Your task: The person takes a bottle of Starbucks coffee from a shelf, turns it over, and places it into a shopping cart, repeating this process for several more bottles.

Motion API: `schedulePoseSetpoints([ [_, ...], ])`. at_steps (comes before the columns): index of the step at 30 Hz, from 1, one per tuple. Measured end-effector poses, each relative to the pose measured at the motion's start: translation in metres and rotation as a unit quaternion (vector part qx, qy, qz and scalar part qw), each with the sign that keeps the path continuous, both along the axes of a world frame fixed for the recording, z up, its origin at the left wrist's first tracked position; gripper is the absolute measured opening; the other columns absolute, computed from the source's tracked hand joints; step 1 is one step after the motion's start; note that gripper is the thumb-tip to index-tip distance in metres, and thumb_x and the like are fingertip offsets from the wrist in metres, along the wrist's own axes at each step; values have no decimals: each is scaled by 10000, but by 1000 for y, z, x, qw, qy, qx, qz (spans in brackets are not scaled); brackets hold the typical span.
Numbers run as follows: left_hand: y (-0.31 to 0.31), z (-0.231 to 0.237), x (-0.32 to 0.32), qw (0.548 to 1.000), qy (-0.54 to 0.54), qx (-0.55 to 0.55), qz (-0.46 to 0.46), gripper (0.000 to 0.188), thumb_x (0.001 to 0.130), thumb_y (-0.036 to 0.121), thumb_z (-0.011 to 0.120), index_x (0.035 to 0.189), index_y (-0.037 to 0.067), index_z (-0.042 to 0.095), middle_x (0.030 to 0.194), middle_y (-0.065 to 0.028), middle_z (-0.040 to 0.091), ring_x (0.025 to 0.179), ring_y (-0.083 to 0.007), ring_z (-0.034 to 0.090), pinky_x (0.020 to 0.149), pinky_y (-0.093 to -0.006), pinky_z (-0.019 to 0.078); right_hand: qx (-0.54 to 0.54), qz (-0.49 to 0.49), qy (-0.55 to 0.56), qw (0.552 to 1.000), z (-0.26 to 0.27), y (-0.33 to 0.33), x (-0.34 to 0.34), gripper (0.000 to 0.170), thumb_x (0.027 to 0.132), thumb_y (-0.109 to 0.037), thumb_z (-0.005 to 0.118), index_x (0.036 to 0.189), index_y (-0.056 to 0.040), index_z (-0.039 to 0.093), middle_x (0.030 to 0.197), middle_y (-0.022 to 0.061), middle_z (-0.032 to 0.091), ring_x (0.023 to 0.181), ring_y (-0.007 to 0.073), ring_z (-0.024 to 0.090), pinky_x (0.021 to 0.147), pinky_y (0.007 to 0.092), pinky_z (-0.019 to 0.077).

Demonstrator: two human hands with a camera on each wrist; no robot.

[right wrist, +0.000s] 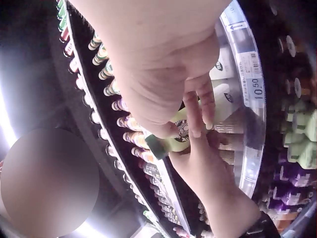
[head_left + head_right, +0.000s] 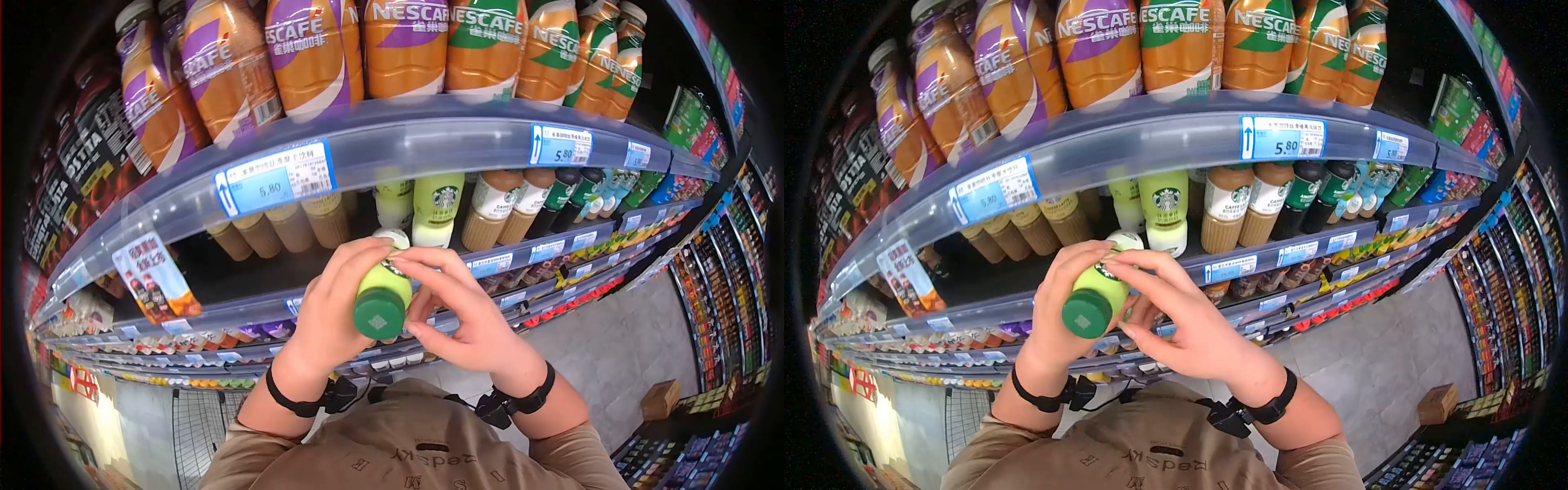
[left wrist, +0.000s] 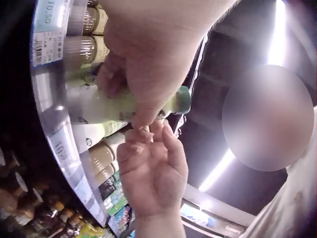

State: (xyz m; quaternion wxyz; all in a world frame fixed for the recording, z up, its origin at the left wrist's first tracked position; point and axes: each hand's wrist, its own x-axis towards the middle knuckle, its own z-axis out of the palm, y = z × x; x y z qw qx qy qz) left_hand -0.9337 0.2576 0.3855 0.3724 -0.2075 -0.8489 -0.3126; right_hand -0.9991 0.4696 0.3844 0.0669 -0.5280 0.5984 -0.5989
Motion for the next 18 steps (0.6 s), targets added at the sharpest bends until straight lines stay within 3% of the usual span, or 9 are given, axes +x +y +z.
schedulePoseSetpoints([
  [4, 10, -10, 30, 997, 62, -42, 21, 703, 722, 102, 879, 1359, 40, 589, 1366, -204, 643, 1140, -399, 707, 881, -426, 619, -8, -10, 20, 1000, -10, 12, 24, 685, 900, 121, 647, 1548, -37, 494, 1548, 140, 418, 958, 154, 680, 782, 283, 576],
  [8, 32, -18, 71, 996, 78, 31, 11, 689, 724, 83, 949, 1314, 23, 598, 1286, -218, 689, 1145, -378, 712, 896, -430, 625, 2, -7, -10, 1000, -33, 20, 38, 689, 885, 123, 659, 1537, -35, 500, 1559, 153, 424, 987, 159, 677, 783, 290, 577],
  [9, 36, -21, 83, 998, 38, 39, 11, 667, 727, 99, 965, 1276, 14, 597, 1276, -237, 694, 1168, -363, 693, 977, -441, 565, 14, -1, -27, 1000, -42, 22, 41, 702, 880, 110, 682, 1540, -49, 500, 1551, 148, 444, 1013, 176, 677, 788, 291, 581],
  [14, 45, -33, 133, 991, -82, 110, 5, 677, 703, 95, 977, 1266, 14, 611, 1201, -199, 725, 1170, -335, 696, 976, -423, 564, 89, 29, -62, 994, -88, 21, 64, 713, 895, 55, 732, 1551, -85, 490, 1493, 125, 524, 1065, 213, 677, 815, 297, 604],
  [16, 42, -36, 151, 978, -158, 134, 28, 686, 720, 172, 983, 1291, 44, 624, 1211, -162, 725, 1076, -312, 737, 934, -404, 589, 159, 87, -191, 965, -105, 20, 78, 709, 899, 37, 734, 1552, -64, 479, 1422, 98, 592, 1104, 168, 666, 815, 275, 568],
  [17, 41, -36, 160, 972, -181, 146, 42, 657, 731, 187, 971, 1277, 47, 633, 1202, -143, 730, 1052, -302, 738, 920, -394, 588, 159, 91, -210, 960, -109, 19, 84, 675, 905, -22, 792, 1514, -49, 502, 1309, 70, 669, 1087, 147, 677, 801, 279, 566],
  [18, 39, -40, 168, 971, -181, 150, 48, 657, 731, 187, 971, 1277, 47, 633, 1202, -143, 730, 1052, -302, 738, 920, -394, 588, 163, 97, -210, 959, -112, 18, 88, 675, 905, -22, 792, 1514, -49, 502, 1309, 70, 669, 1087, 147, 677, 801, 279, 566],
])
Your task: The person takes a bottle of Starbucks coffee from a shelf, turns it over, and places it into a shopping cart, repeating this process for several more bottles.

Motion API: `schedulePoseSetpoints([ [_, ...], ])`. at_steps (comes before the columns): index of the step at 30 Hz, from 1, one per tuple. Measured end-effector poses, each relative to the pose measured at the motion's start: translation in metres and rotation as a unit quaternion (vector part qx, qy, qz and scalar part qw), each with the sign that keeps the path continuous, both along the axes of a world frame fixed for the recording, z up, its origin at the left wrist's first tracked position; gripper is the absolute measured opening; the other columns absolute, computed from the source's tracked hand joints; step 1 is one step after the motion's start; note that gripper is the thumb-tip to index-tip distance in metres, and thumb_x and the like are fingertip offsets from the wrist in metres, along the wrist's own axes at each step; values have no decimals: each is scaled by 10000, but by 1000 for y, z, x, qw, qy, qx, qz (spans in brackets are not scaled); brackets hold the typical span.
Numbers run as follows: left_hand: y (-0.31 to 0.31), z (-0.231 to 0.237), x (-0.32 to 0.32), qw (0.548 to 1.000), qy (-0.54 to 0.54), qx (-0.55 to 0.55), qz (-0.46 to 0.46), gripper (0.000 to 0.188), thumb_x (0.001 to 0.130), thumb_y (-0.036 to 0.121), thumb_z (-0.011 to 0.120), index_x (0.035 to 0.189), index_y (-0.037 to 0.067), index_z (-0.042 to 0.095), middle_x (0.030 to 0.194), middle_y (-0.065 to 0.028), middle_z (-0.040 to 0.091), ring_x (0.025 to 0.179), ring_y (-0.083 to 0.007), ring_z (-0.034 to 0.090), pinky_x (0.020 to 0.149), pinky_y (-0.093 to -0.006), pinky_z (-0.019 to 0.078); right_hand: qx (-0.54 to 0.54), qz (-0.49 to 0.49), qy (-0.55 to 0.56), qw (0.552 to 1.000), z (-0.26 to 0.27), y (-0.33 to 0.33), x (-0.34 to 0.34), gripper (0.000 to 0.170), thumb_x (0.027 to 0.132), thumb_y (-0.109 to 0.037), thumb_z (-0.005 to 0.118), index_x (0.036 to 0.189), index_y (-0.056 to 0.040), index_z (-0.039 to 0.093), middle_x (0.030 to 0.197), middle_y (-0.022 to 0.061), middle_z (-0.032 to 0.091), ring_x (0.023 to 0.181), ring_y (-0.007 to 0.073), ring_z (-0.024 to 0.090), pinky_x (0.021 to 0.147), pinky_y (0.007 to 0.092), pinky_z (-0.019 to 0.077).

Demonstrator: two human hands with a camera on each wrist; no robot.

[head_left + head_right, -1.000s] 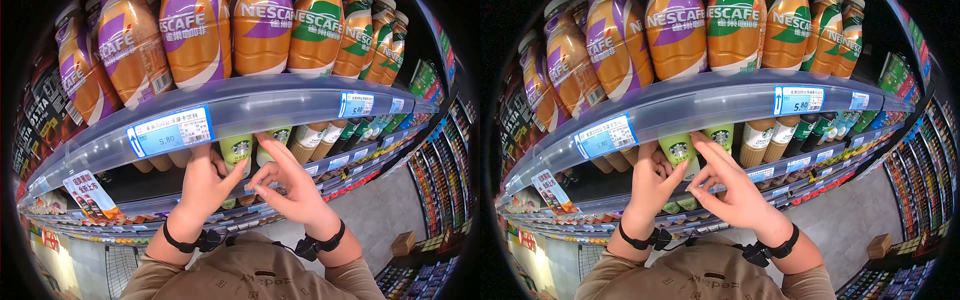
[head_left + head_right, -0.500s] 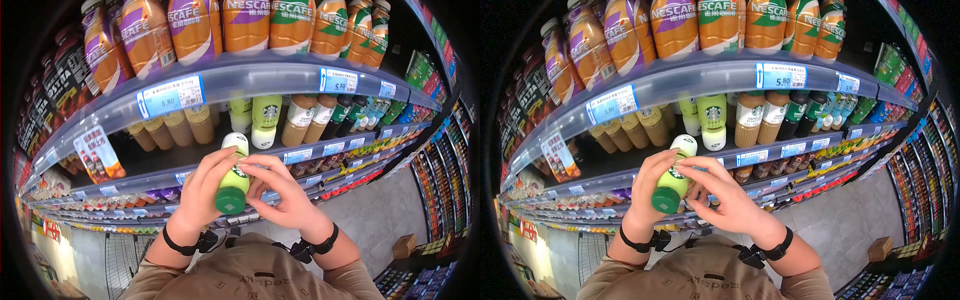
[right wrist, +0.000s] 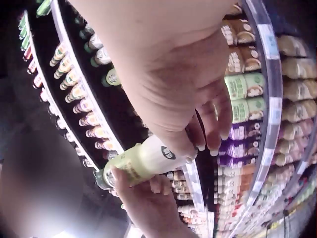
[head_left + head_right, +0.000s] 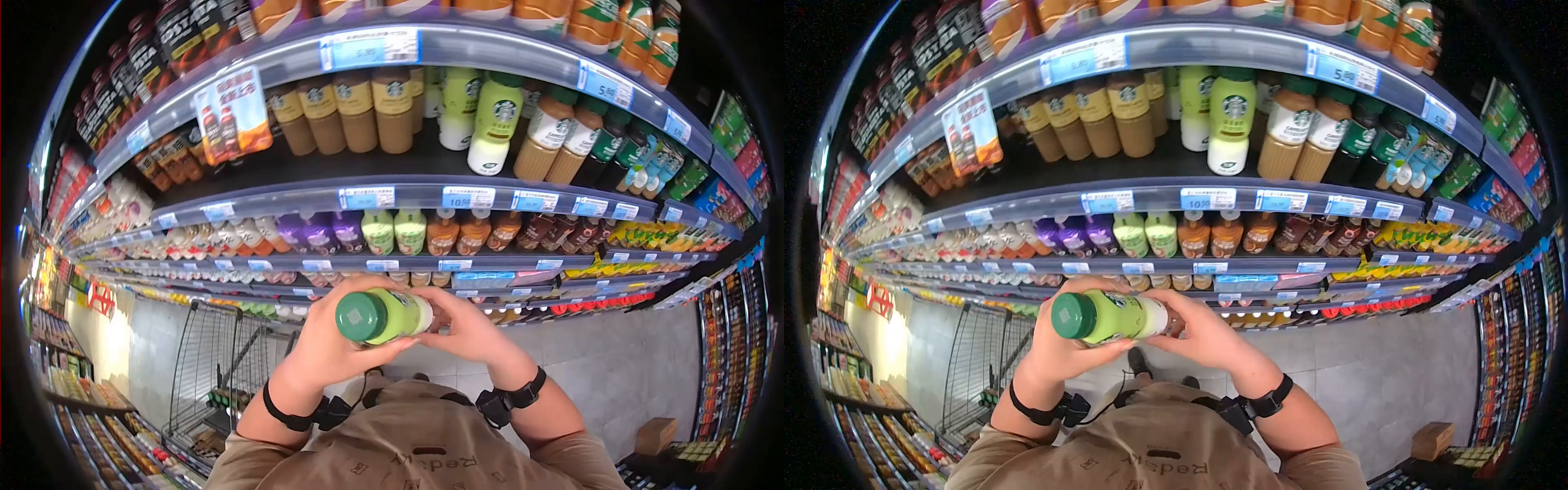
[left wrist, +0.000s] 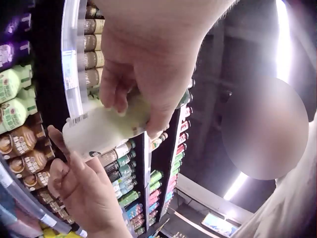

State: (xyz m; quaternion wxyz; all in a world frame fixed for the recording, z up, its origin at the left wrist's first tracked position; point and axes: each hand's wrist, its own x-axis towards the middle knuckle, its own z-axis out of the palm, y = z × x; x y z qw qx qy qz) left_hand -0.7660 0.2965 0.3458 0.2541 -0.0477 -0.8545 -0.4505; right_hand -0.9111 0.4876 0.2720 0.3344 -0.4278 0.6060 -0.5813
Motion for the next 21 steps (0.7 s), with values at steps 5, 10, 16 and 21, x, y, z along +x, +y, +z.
schedulePoseSetpoints([
  [5, -24, -13, 47, 997, -42, 60, 18, 588, 801, 242, 905, 1277, 16, 644, 1177, -140, 742, 1062, -286, 743, 941, -402, 581, 72, 105, 9, 992, -9, -19, 16, 656, 864, -97, 878, 1429, -24, 552, 1237, 47, 705, 1063, 123, 679, 808, 303, 555],
  [10, -59, -16, 125, 982, -35, 124, 137, 694, 921, 514, 736, 1294, -60, 625, 1032, -113, 732, 903, -183, 680, 821, -335, 543, 51, 206, 0, 977, -18, -69, 44, 674, 856, -198, 895, 1405, 1, 558, 1126, 88, 730, 913, 148, 681, 771, 314, 556],
  [16, -107, -19, 243, 951, -23, 156, 267, 445, 912, 248, 793, 1230, -24, 641, 1036, -81, 699, 942, -163, 667, 878, -316, 539, 66, 338, -42, 938, -19, -169, 118, 652, 875, -169, 879, 1412, 10, 555, 1170, 76, 735, 975, 130, 678, 824, 306, 542],
  [21, -142, -15, 361, 906, 31, 147, 396, 406, 887, 97, 803, 1229, -17, 616, 993, -45, 684, 871, -96, 621, 782, -259, 506, 48, 409, -153, 898, -24, -261, 215, 554, 923, -96, 824, 1407, -22, 565, 1182, 39, 716, 994, 109, 682, 804, 282, 535],
])
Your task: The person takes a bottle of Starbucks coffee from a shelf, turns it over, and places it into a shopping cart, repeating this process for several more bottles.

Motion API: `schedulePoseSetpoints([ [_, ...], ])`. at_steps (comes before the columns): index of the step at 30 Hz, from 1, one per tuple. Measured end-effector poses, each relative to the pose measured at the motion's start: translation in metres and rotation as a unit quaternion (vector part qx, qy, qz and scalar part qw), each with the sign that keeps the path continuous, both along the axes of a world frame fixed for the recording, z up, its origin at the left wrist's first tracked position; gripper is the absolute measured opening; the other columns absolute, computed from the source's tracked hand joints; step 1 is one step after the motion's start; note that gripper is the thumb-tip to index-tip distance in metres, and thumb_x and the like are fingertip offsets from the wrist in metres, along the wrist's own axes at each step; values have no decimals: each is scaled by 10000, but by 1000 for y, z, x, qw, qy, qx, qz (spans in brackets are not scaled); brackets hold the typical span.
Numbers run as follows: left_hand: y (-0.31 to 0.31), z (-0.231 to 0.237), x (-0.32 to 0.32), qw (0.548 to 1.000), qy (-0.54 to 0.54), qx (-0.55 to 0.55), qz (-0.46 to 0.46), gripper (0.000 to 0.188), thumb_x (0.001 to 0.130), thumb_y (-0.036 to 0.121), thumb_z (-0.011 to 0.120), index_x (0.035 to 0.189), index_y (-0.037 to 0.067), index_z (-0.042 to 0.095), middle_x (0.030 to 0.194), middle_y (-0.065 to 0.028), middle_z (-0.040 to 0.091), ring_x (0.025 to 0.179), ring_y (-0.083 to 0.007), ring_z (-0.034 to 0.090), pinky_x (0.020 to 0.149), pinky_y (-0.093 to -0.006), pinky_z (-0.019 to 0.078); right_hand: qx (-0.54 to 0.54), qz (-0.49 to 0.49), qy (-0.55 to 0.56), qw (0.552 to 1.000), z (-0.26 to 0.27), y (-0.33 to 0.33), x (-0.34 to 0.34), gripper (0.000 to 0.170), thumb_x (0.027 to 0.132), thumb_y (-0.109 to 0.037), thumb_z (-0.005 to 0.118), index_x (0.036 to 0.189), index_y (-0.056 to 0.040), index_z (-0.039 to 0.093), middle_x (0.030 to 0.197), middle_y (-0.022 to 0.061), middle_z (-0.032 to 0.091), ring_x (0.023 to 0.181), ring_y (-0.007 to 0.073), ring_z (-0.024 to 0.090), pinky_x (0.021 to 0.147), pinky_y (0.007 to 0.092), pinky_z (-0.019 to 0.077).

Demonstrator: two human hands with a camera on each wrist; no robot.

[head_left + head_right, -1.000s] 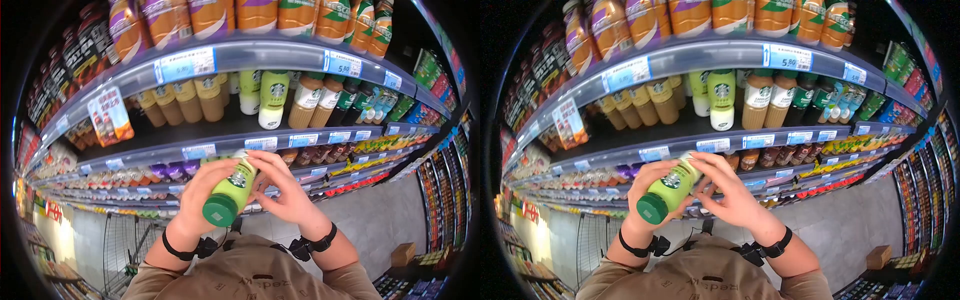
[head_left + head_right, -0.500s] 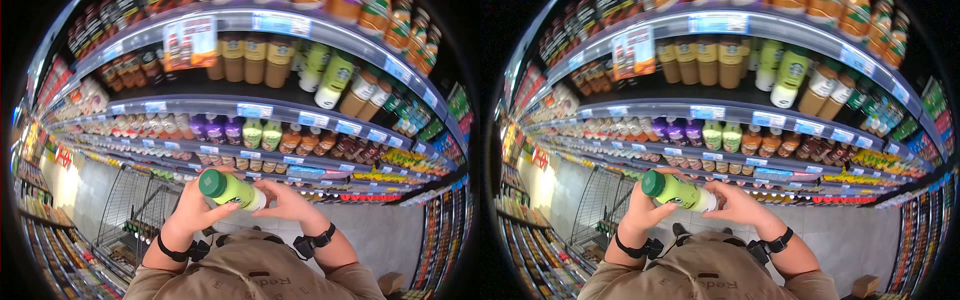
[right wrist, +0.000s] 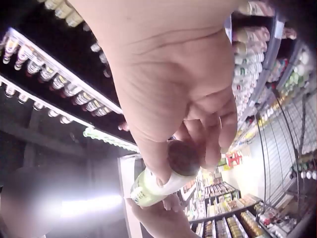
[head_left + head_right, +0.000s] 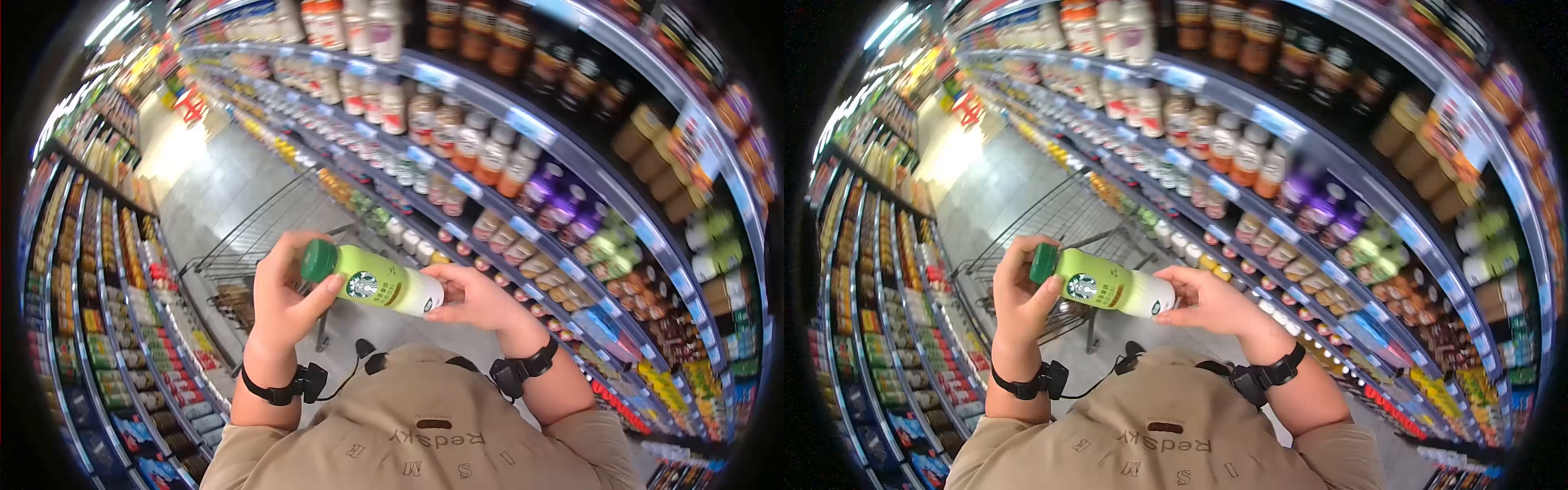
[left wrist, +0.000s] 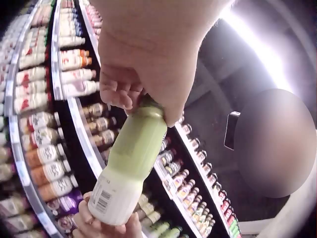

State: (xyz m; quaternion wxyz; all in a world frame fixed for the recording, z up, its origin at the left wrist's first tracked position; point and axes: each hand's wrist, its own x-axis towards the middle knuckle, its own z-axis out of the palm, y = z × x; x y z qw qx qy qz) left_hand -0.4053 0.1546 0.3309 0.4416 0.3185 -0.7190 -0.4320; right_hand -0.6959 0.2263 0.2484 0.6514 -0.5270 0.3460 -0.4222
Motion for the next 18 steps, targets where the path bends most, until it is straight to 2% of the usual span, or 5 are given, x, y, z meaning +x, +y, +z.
schedulePoseSetpoints([
  [7, -36, -23, 146, 989, 11, 47, 139, 315, 948, 62, 756, 1221, 2, 612, 937, -23, 648, 848, -73, 584, 729, -242, 475, 71, 69, -4, 995, -16, -110, 134, 490, 989, -171, 747, 1416, -19, 559, 1134, 37, 694, 911, 127, 687, 738, 283, 545],
  [11, -52, -47, 206, 978, 23, 78, 190, 288, 953, 90, 765, 1193, 15, 624, 936, -16, 651, 818, -73, 556, 701, -249, 464, 101, 112, 13, 988, -40, -154, 202, 474, 1024, -227, 693, 1424, -16, 555, 1142, 45, 685, 934, 135, 689, 737, 290, 546],
  [14, -66, -69, 244, 967, -71, 90, 227, 259, 968, 176, 767, 1145, 29, 648, 804, -37, 646, 724, -94, 558, 659, -276, 469, 143, 145, 22, 979, -61, -180, 243, 465, 1053, -294, 645, 1422, -23, 558, 1157, 44, 677, 928, 137, 685, 749, 293, 548],
  [17, -80, -93, 270, 944, -129, 202, 228, 235, 989, 142, 732, 1172, 29, 637, 927, -33, 671, 770, -78, 587, 695, -247, 484, 215, 157, 31, 963, -96, -202, 270, 483, 1068, -352, 621, 1422, -30, 559, 1187, 41, 667, 932, 133, 678, 755, 290, 546],
  [18, -87, -100, 272, 943, -143, 176, 243, 214, 982, 145, 741, 1136, 23, 656, 822, -30, 668, 693, -77, 575, 637, -262, 479, 242, 156, 40, 957, -109, -211, 276, 499, 1073, -381, 609, 1427, -33, 557, 1209, 42, 659, 937, 132, 674, 757, 287, 544],
])
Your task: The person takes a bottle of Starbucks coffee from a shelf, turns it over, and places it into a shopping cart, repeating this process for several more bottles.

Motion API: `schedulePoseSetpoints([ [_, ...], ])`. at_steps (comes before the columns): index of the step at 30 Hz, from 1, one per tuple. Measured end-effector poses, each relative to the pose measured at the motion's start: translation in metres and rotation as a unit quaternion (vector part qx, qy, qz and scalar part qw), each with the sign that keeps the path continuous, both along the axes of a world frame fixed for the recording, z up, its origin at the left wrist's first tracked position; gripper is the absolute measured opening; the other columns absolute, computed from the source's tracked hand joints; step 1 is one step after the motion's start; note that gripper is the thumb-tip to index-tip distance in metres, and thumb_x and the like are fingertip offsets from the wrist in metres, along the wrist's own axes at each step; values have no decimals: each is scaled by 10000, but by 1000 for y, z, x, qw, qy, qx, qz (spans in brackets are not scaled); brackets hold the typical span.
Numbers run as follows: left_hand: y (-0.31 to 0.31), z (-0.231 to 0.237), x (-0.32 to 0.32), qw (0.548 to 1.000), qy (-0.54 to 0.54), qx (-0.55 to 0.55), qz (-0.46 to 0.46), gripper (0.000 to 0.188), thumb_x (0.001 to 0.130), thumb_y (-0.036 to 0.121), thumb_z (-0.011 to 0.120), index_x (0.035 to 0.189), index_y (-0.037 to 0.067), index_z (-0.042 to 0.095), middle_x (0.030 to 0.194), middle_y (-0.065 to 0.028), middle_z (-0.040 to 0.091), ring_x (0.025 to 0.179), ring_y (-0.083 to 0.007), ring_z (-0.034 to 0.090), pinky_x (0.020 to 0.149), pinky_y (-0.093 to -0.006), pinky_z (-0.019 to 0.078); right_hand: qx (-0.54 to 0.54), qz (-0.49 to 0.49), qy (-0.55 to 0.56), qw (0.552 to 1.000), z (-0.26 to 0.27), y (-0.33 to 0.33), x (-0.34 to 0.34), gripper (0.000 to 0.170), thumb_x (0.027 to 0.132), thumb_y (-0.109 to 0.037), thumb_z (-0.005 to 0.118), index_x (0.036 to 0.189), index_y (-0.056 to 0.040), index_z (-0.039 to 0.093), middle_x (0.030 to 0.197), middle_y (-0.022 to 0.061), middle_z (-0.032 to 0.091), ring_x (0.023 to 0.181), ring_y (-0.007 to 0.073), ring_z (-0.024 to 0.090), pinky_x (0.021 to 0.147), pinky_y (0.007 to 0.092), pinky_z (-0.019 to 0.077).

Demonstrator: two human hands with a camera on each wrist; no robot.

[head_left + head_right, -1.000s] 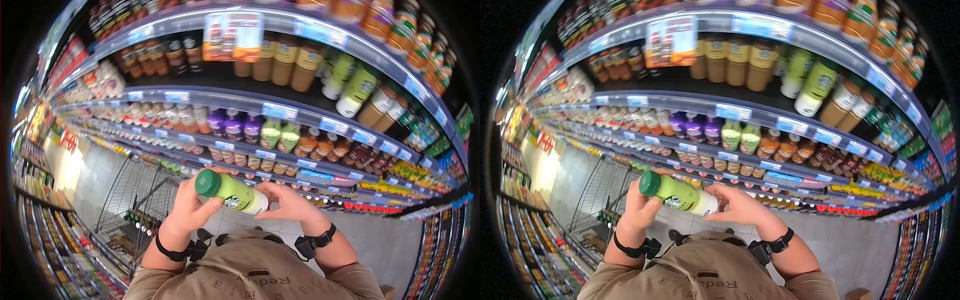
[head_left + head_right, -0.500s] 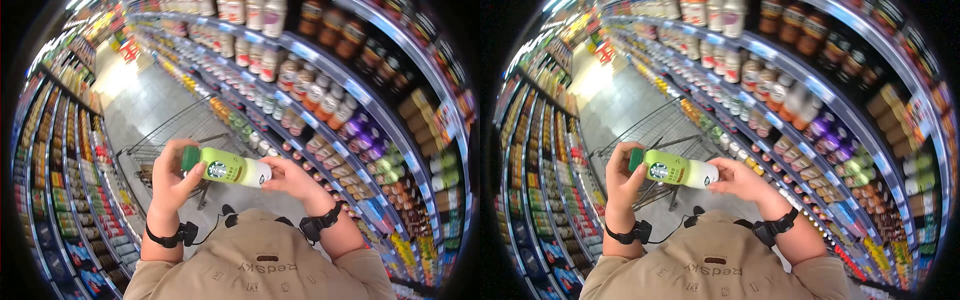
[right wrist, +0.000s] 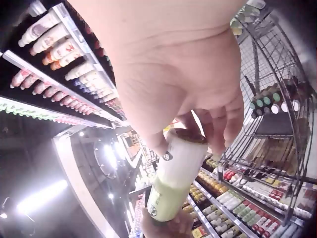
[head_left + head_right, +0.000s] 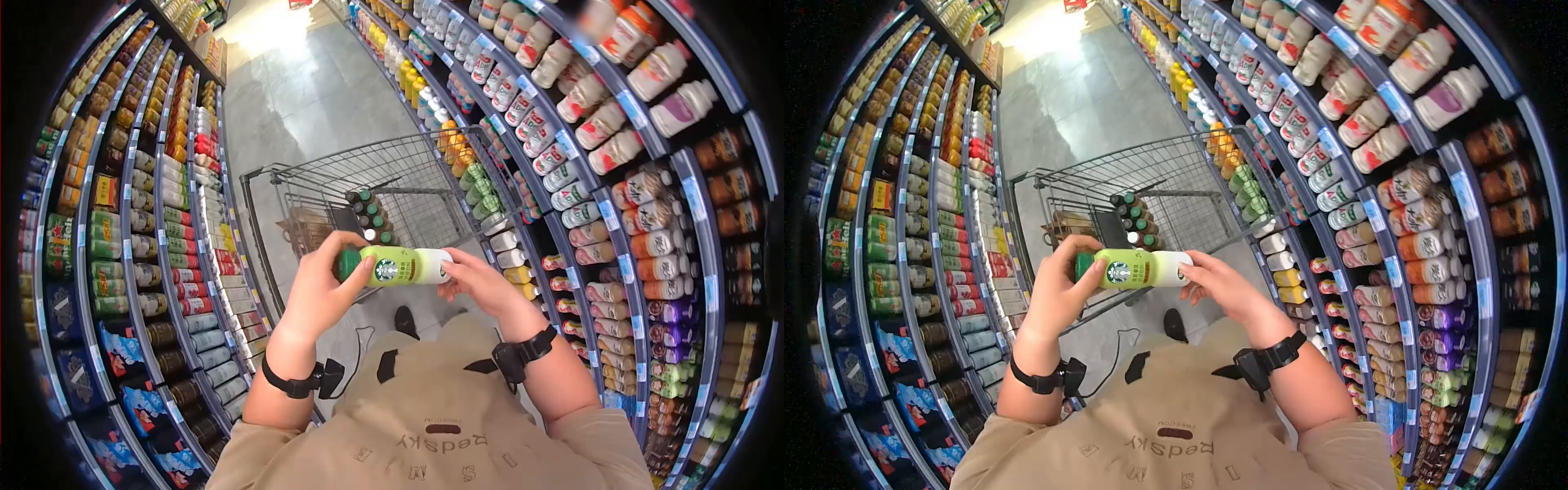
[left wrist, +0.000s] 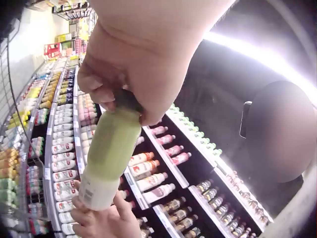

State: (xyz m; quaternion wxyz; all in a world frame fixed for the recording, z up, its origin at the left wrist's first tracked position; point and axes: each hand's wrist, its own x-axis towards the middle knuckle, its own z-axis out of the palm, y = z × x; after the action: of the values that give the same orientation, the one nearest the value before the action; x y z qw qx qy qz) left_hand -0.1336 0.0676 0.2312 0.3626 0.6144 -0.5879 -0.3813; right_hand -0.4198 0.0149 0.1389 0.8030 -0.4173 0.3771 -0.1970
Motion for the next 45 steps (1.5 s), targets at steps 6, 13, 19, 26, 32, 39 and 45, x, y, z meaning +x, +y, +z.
schedulePoseSetpoints([
  [6, -46, -87, 8, 997, -48, 56, 16, 266, 943, 183, 784, 1129, 25, 679, 766, -78, 668, 673, -133, 605, 644, -310, 502, 123, 32, 49, 991, -107, -44, 28, 485, 1090, -383, 581, 1469, -83, 543, 1258, 40, 638, 930, 134, 669, 738, 283, 537],
  [13, -111, -204, -7, 968, -222, 106, -56, 359, 903, 310, 782, 1167, 90, 678, 864, -209, 750, 835, -407, 741, 711, -479, 587, 292, 14, 79, 953, -218, -103, 56, 460, 1056, -351, 592, 1424, -78, 555, 1369, 83, 592, 1017, 264, 695, 767, 373, 581],
  [19, -165, -299, -20, 922, -293, 227, -111, 380, 900, 369, 756, 1160, 106, 668, 786, -191, 735, 790, -399, 746, 698, -493, 592, 362, 52, 143, 920, -286, -141, 70, 531, 1044, -267, 545, 1513, -35, 447, 1513, 131, 475, 1176, 376, 669, 838, 455, 600],
  [26, -189, -383, -29, 894, -306, 304, -120, 448, 915, 411, 723, 1219, 93, 639, 800, -190, 741, 770, -393, 752, 677, -496, 603, 379, 8, 154, 913, -316, -163, 90, 538, 982, -181, 513, 1514, -105, 472, 1414, 94, 561, 1081, 279, 687, 844, 445, 563],
  [32, -194, -425, -45, 874, -321, 334, -148, 580, 945, 499, 686, 1230, 8, 571, 778, -187, 739, 737, -383, 756, 638, -488, 605, 402, 0, 167, 900, -362, -167, 93, 578, 994, -174, 510, 1565, -108, 453, 1187, 55, 654, 978, 217, 702, 836, 401, 588],
  [39, -190, -455, -59, 846, -369, 355, -151, 544, 921, 417, 708, 1234, -9, 579, 768, -148, 747, 710, -340, 767, 627, -467, 608, 424, 1, 212, 881, -393, -170, 94, 456, 1017, -213, 472, 1465, -172, 545, 963, -7, 650, 767, 124, 670, 632, 309, 565],
  [45, -192, -462, -59, 836, -342, 396, -162, 539, 913, 388, 728, 1236, -11, 562, 816, -152, 757, 752, -342, 772, 649, -463, 610, 421, 44, 213, 880, -406, -169, 91, 516, 1042, -240, 449, 1558, -245, 452, 1006, 13, 639, 849, 155, 669, 780, 387, 562],
])
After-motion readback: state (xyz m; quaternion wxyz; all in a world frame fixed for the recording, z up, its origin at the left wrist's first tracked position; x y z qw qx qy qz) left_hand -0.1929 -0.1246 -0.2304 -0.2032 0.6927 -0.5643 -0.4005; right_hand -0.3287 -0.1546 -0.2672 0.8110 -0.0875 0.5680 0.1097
